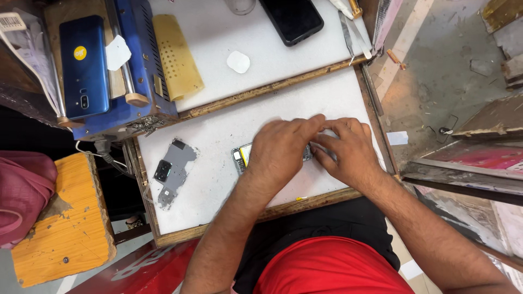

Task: The person wipes the back and screen of a blue smartphone with a white cloth, then uses a red-handled screwdriver to remove screws from a disassembled phone chassis on the workbench. The person handles the phones and tools by hand throughout.

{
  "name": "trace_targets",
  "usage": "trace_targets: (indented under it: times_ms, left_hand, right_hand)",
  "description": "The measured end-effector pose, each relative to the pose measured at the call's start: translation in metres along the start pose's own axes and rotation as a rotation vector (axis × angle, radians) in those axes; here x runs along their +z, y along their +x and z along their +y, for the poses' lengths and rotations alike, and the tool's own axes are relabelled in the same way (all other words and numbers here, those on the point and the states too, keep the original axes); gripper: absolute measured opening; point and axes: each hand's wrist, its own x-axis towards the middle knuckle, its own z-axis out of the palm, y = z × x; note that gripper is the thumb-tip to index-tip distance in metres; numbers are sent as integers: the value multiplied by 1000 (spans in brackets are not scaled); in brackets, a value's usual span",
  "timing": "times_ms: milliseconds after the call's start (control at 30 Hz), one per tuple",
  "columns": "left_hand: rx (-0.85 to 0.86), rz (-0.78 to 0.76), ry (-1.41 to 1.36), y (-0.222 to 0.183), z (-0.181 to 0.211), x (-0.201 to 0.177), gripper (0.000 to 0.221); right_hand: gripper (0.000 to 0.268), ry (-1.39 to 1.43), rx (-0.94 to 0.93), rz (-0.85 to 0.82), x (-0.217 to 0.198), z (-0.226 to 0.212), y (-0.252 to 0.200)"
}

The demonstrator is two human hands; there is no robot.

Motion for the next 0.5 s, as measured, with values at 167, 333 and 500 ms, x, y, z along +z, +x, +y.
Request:
trace_targets:
  times_ms: [167, 333, 500]
  left_hand:
    - [-81, -5, -44, -1, -2, -11, 42]
    - [-148, 6, 124, -5, -2, -7, 38]
    - [-62, 0, -58, -9, -3, -2, 43]
  right_hand:
    - [29, 41, -24, 39, -1, -3, 2]
    - [28, 40, -18, 44, -1, -3, -1]
    - [28, -7, -22, 13, -4, -5, 4]
